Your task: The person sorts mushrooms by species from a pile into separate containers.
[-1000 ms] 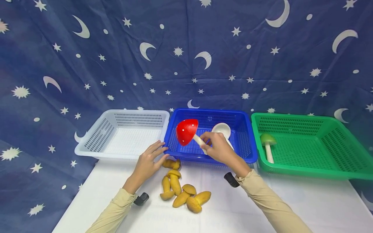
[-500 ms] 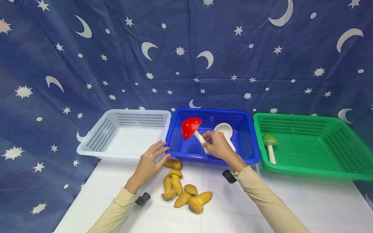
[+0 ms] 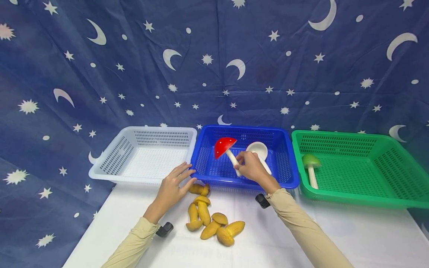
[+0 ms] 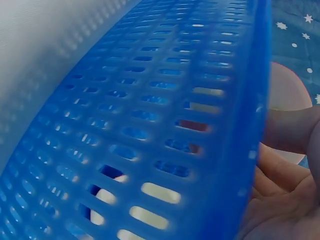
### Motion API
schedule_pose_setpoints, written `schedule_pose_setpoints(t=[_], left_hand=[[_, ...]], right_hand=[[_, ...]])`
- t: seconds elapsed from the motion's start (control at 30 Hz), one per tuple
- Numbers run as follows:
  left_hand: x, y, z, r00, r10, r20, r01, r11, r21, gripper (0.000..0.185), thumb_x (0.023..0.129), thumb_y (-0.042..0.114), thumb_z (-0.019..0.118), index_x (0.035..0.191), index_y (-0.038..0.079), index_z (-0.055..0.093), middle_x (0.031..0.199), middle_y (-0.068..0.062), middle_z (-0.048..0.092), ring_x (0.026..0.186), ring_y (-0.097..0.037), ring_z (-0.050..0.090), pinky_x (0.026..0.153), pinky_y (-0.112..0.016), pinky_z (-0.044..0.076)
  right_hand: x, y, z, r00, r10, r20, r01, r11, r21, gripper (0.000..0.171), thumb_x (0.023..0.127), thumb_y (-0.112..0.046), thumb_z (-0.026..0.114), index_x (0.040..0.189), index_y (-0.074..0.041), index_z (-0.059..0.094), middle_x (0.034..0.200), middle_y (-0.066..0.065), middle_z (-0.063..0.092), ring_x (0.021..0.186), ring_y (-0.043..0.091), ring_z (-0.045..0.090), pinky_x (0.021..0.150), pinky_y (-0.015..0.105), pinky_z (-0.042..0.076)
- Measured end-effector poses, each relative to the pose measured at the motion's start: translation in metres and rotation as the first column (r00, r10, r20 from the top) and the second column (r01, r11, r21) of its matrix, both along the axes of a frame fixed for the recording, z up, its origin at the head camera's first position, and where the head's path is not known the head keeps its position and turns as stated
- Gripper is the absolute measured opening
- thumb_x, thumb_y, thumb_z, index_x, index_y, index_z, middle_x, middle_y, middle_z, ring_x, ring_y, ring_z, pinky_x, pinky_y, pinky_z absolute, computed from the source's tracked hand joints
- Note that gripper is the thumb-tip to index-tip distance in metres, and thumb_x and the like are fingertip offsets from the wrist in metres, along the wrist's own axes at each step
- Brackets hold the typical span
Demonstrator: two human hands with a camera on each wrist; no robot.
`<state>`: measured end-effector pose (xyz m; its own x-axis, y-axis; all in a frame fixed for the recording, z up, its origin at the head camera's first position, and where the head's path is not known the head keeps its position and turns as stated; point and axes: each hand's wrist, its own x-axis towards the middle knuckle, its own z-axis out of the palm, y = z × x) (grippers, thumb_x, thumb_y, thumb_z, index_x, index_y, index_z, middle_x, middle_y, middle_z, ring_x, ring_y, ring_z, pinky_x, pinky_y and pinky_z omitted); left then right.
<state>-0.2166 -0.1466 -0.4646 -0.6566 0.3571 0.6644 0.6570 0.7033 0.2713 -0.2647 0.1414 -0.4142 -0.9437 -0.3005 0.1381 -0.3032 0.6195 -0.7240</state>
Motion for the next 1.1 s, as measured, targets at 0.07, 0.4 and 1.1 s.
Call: schedule_pose_setpoints(t=[0.07, 0.4, 1.1], left_hand=[[0.001, 0.001, 0.000, 1.000, 0.002, 0.004, -0.002, 1.000, -0.001, 0.026, 0.084, 0.019, 0.072, 0.105, 0.004, 0.071, 0.119, -0.016, 0.063, 0.120, -0.033, 0.052, 0.095, -0.042, 0.046], [0.001, 0.001, 0.000, 1.000, -0.002, 0.006, 0.002, 1.000, -0.004, 0.027, 0.086, 0.021, 0.069, 0.106, 0.003, 0.071, 0.119, -0.016, 0.062, 0.120, -0.034, 0.052, 0.094, -0.042, 0.047], [-0.001, 0.000, -0.002, 0.999, 0.011, 0.032, -0.011, 1.000, -0.004, 0.028, 0.087, 0.023, 0.068, 0.107, 0.004, 0.071, 0.121, -0.014, 0.062, 0.122, -0.031, 0.051, 0.100, -0.039, 0.043]], right_hand=[[-0.001, 0.001, -0.003, 1.000, 0.000, 0.008, 0.000, 1.000, 0.009, 0.018, 0.081, 0.003, 0.069, 0.097, 0.010, 0.063, 0.080, 0.015, 0.065, 0.065, 0.021, 0.062, 0.049, 0.026, 0.054], [-0.007, 0.004, -0.017, 0.999, -0.004, 0.050, 0.002, 0.999, 0.039, 0.020, 0.078, 0.002, 0.071, 0.093, 0.011, 0.062, 0.075, 0.014, 0.064, 0.061, 0.018, 0.060, 0.049, 0.026, 0.053], [-0.013, 0.006, -0.021, 0.996, 0.080, 0.032, -0.085, 0.981, 0.172, 0.017, 0.071, 0.007, 0.072, 0.087, 0.002, 0.068, 0.067, 0.008, 0.064, 0.059, 0.015, 0.055, 0.055, 0.027, 0.048]])
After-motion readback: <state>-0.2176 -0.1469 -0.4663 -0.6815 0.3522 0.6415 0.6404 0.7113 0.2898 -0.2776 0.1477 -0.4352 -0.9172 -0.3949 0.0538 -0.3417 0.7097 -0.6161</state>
